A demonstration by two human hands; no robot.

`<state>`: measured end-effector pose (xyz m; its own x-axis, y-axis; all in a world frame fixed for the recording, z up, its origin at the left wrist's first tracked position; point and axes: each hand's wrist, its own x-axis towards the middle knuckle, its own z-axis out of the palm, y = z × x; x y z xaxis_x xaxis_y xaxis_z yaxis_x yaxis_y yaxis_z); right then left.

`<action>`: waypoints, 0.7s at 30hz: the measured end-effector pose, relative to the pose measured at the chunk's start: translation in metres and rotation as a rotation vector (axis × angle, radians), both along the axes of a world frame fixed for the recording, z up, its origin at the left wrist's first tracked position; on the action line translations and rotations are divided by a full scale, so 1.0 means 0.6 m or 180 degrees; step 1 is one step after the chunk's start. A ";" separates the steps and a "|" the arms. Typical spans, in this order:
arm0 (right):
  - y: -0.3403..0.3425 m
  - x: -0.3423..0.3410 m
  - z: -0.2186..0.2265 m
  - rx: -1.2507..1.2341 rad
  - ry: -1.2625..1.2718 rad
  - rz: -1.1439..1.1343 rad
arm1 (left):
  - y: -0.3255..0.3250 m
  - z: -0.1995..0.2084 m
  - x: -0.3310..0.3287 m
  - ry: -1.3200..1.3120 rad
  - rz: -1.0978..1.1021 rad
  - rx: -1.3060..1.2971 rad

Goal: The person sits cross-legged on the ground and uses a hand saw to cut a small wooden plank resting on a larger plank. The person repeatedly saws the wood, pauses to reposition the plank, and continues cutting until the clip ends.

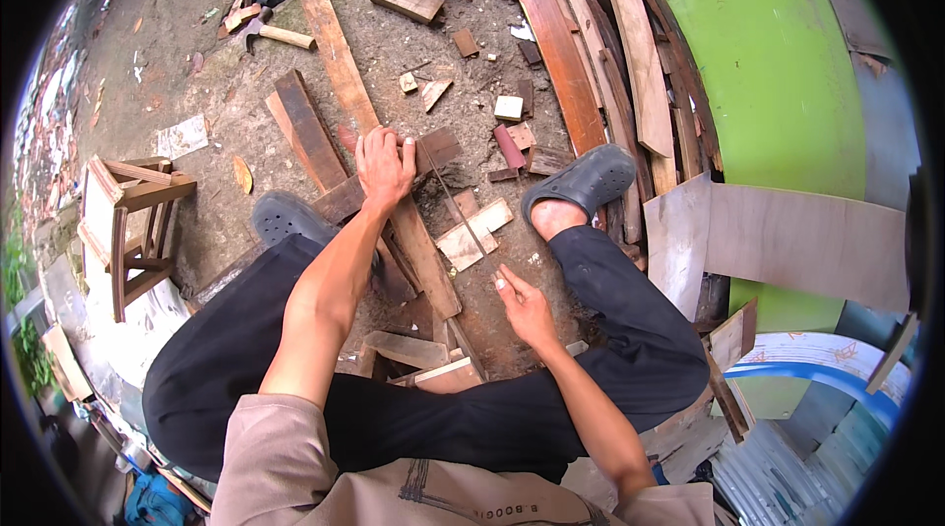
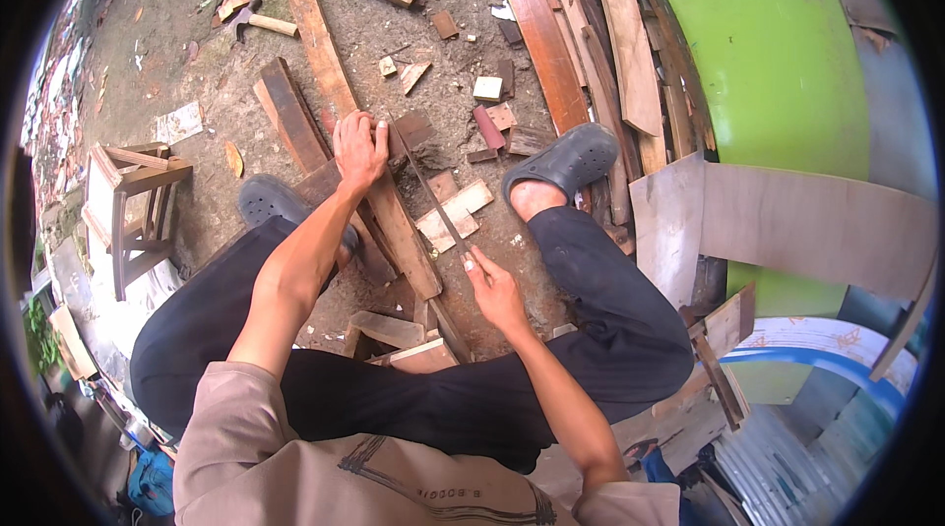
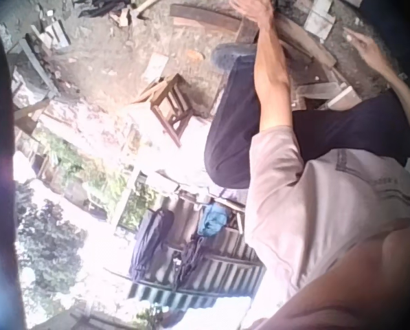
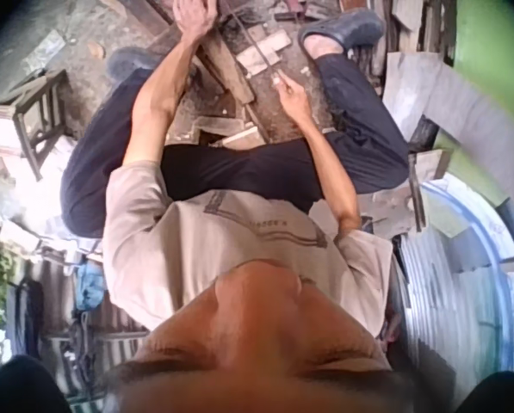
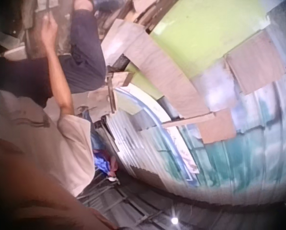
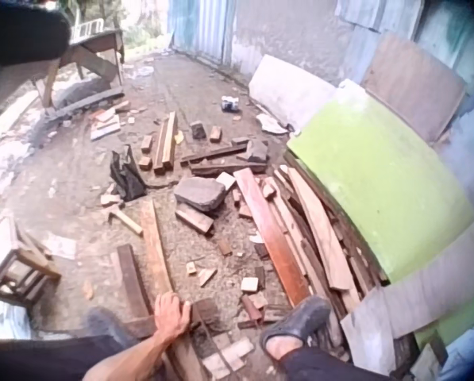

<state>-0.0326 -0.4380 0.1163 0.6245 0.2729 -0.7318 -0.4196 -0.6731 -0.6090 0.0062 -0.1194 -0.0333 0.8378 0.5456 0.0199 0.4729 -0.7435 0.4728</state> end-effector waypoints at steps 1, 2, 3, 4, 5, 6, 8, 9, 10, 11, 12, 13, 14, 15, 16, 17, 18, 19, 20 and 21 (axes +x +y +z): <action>0.006 0.008 0.014 -0.0170 0.0087 0.0073 | 0.003 0.009 -0.007 -0.0110 -0.0204 -0.0073; 0.011 0.011 0.031 -0.0336 0.0168 0.0148 | 0.009 0.017 -0.017 -0.0224 -0.0407 -0.0137; 0.018 0.008 0.048 -0.0304 0.0136 0.0153 | 0.019 0.020 -0.033 -0.0333 -0.0602 -0.0191; 0.027 0.002 0.064 -0.0272 0.0104 0.0162 | 0.026 0.020 -0.051 -0.0307 -0.0735 -0.0139; 0.034 -0.006 0.077 -0.0248 0.0059 0.0143 | 0.024 0.030 -0.064 -0.0123 -0.0684 0.0063; 0.039 -0.014 0.083 -0.0126 0.0016 0.0146 | 0.021 0.038 -0.086 0.0100 -0.0599 0.0266; 0.050 -0.032 0.098 0.0125 -0.0091 0.0145 | 0.019 0.054 -0.126 0.0565 -0.0455 0.0695; 0.057 -0.034 0.109 0.0173 -0.0230 0.0194 | 0.019 0.059 -0.134 0.0834 -0.0330 0.0731; 0.063 -0.036 0.122 0.0219 -0.0367 0.0236 | 0.020 0.062 -0.139 0.1103 -0.0204 0.0762; 0.069 -0.040 0.140 0.0260 -0.0487 0.0286 | 0.021 0.063 -0.147 0.1389 -0.0069 0.0782; 0.080 -0.035 0.159 0.0422 -0.0611 0.0276 | 0.025 0.057 -0.149 0.1558 -0.0102 0.0805; 0.086 -0.035 0.160 0.0393 -0.0639 0.0272 | 0.030 0.056 -0.154 0.1696 -0.0099 0.0720; 0.087 -0.031 0.160 0.0363 -0.0692 0.0236 | 0.034 0.053 -0.151 0.1808 -0.0123 0.0647; 0.086 -0.037 0.160 0.0315 -0.0712 0.0192 | 0.037 0.044 -0.163 0.1952 -0.0162 0.0560; 0.086 -0.040 0.159 0.0356 -0.0739 0.0144 | 0.041 0.034 -0.179 0.2025 -0.0146 0.0862; 0.085 -0.040 0.153 0.0388 -0.0783 0.0070 | 0.037 0.029 -0.196 0.1732 -0.0106 0.1393; 0.088 -0.045 0.154 0.0456 -0.0800 0.0040 | 0.056 0.013 -0.219 0.1825 -0.0137 0.1465; 0.093 -0.050 0.156 0.0484 -0.0728 0.0097 | 0.071 0.003 -0.233 0.1907 -0.0161 0.1540; 0.093 -0.041 0.155 0.0477 -0.0712 0.0091 | 0.062 0.014 -0.218 0.2027 -0.0253 0.1482; 0.095 -0.040 0.157 0.0473 -0.0664 0.0117 | 0.055 0.024 -0.219 0.2186 -0.0321 0.1416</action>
